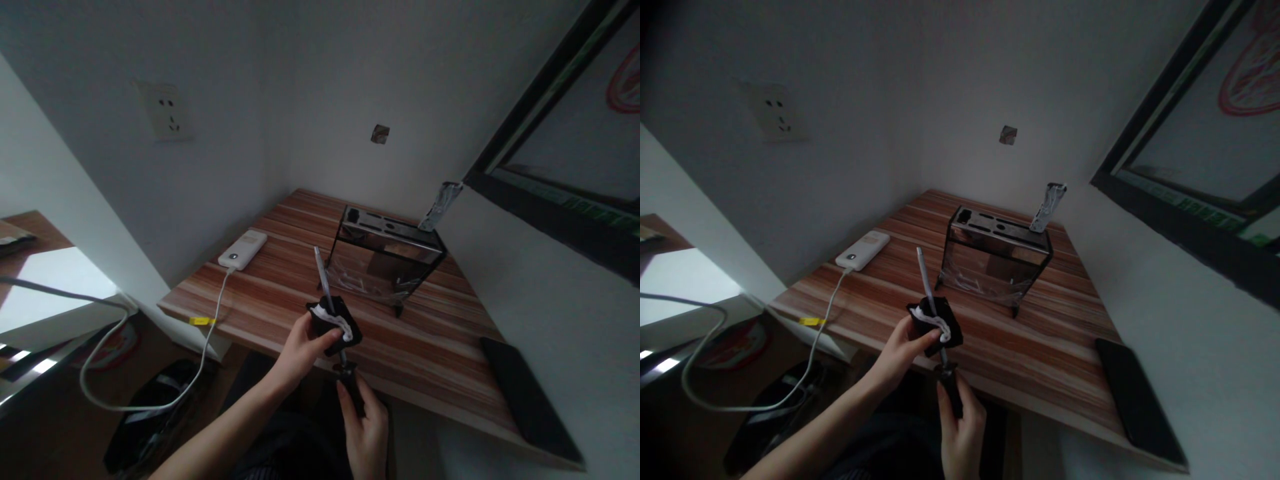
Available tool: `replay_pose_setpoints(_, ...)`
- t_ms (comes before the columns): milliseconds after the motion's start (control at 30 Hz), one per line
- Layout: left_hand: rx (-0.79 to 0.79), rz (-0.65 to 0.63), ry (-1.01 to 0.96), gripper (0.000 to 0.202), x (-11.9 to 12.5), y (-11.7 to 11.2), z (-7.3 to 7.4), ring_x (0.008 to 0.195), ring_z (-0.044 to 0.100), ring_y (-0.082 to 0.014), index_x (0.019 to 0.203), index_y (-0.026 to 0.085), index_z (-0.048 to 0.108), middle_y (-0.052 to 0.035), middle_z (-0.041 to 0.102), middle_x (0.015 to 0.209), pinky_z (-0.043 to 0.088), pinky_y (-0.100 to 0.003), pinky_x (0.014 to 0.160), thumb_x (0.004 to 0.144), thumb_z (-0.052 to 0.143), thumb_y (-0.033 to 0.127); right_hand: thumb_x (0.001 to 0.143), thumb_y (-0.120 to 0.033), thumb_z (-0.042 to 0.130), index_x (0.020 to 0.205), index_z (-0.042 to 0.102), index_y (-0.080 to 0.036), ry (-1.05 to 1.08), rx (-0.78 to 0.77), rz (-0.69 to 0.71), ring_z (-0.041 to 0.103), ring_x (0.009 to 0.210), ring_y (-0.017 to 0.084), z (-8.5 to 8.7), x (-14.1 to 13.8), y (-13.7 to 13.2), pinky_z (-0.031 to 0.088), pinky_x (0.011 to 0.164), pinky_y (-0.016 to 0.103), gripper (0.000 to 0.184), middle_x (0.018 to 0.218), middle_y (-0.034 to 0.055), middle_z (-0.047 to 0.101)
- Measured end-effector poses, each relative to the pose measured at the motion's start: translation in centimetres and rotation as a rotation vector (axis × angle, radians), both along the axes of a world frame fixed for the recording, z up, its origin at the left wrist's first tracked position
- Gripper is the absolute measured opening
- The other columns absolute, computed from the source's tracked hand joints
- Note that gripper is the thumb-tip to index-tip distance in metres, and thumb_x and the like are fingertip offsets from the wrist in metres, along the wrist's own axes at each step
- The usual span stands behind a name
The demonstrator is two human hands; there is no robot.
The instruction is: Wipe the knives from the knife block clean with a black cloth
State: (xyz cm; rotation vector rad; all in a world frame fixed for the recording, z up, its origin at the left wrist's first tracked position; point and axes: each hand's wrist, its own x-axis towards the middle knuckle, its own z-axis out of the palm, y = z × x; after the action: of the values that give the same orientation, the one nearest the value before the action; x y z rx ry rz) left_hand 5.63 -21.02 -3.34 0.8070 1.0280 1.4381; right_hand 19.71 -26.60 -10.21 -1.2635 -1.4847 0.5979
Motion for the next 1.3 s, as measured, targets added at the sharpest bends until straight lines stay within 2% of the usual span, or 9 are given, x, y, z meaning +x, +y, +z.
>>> replay_pose_setpoints(233,0.021,-0.135,0.054,0.040,0.9,-1.2,-0.8,0.091,0.066,-0.0248,0.093,0.014,0.067,-0.0085,0.073,0.094,0.050,-0.034,0.084,0.063,0.081,0.036,0.084,-0.040,0.062,0.094,0.075,-0.014,0.005,0.010,-0.011,0.075,0.081,0.025,0.4,0.2,0.3,0.058,0.071,0.022,0.031,0.089,0.0107,0.077)
replay_pose_setpoints(433,0.073,-0.124,0.151,0.040,0.9,-1.8,-1.9,0.105,0.063,-0.0262,0.102,0.015,0.065,-0.0104,0.071,0.108,0.046,-0.035,0.094,0.067,0.079,0.028,0.084,-0.034,0.062,0.094,0.075,-0.014,0.020,0.017,0.009,0.074,0.084,0.025,0.3,0.2,0.5,0.058,0.071,0.022,0.025,0.092,0.0113,0.077)
replay_pose_setpoints(567,0.068,-0.134,0.111,0.041,1.1,-1.9,-2.0,0.102,0.064,-0.0255,0.102,0.016,0.065,-0.0090,0.072,0.104,0.047,-0.035,0.093,0.066,0.079,0.028,0.084,-0.031,0.063,0.094,0.074,-0.014,0.022,0.024,0.016,0.074,0.083,0.025,0.5,0.2,0.4,0.058,0.070,0.021,0.023,0.092,0.0118,0.076)
replay_pose_setpoints(767,0.038,-0.022,0.006,0.039,1.0,-2.0,-0.9,0.092,0.066,-0.0236,0.094,0.016,0.067,-0.0069,0.073,0.093,0.051,-0.031,0.081,0.062,0.081,0.033,0.086,-0.025,0.061,0.099,0.074,-0.015,0.028,0.051,0.090,0.074,0.086,0.023,1.0,0.0,0.2,0.058,0.074,0.021,0.022,0.096,0.0097,0.076)
replay_pose_setpoints(967,0.019,0.103,0.024,0.035,-0.9,-1.2,0.7,0.075,0.066,-0.0190,0.087,0.015,0.067,-0.0041,0.072,0.081,0.051,-0.026,0.067,0.060,0.082,0.033,0.086,-0.027,0.062,0.105,0.073,-0.015,-0.039,0.145,0.115,0.073,0.088,0.024,1.1,-0.4,0.6,0.058,0.077,0.024,0.024,0.099,0.0096,0.076)
replay_pose_setpoints(1133,0.094,0.178,-0.026,0.035,-2.6,0.6,1.1,0.078,0.066,-0.0172,0.087,0.015,0.069,-0.0043,0.073,0.084,0.050,-0.025,0.070,0.060,0.083,0.033,0.087,-0.025,0.061,0.106,0.072,-0.015,-0.075,0.216,0.141,0.074,0.085,0.022,1.0,-0.1,0.2,0.058,0.076,0.021,0.024,0.096,0.0088,0.076)
replay_pose_setpoints(1300,0.194,0.221,-0.122,0.035,-3.9,2.2,2.0,0.079,0.065,-0.0155,0.086,0.015,0.071,-0.0040,0.073,0.086,0.049,-0.025,0.077,0.059,0.084,0.032,0.087,-0.023,0.061,0.106,0.072,-0.015,-0.122,0.212,0.154,0.074,0.085,0.021,0.4,0.7,-0.3,0.058,0.075,0.019,0.023,0.096,0.0089,0.076)
